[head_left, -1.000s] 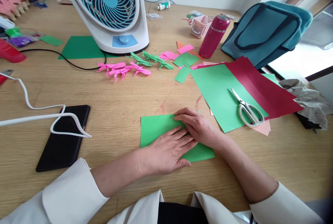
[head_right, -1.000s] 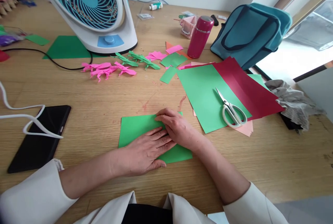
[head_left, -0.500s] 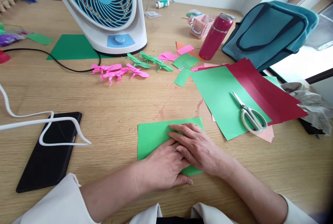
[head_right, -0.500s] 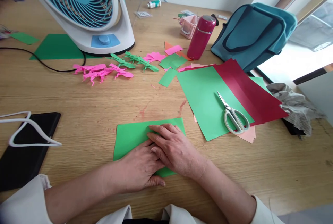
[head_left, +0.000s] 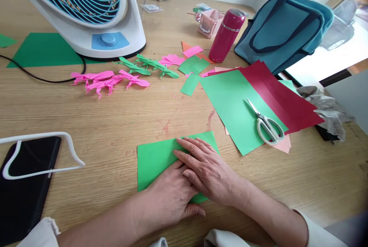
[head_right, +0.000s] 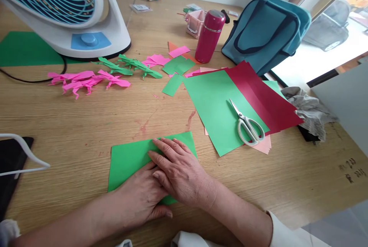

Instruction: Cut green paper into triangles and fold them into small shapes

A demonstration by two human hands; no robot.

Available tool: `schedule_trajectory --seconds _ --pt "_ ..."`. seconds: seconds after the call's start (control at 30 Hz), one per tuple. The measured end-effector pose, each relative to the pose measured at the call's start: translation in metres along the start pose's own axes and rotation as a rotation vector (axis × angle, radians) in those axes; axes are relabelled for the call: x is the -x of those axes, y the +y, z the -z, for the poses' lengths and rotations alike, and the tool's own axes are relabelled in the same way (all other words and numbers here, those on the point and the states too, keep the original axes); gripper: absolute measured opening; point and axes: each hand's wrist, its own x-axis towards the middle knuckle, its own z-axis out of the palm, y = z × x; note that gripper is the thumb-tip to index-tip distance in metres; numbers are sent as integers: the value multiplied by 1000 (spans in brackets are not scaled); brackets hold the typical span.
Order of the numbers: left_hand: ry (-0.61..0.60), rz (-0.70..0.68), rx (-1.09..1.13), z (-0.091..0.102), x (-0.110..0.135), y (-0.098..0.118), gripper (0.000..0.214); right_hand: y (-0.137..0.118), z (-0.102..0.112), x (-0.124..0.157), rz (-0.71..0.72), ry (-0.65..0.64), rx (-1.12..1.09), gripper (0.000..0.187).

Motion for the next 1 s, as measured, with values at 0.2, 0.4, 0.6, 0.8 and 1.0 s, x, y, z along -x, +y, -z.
schedule_trajectory --seconds 0.2,0.4,0.6,0.8,1.0 --pt "-23 -50 -1 3 -3 -2 63 5 -7 2 -21 47 20 56" --pt "5 -93 -56 2 -2 -4 68 13 -9 2 -61 78 48 61" --pt "11 -92 -111 2 -3 -4 66 21 -9 2 -130 93 106 62" --pt "-29 -116 -144 1 -7 -7 75 34 -4 0 -114 87 90 58" --pt "-65 -108 -117 -2 -6 -9 80 43 3 -4 -72 106 57 53"
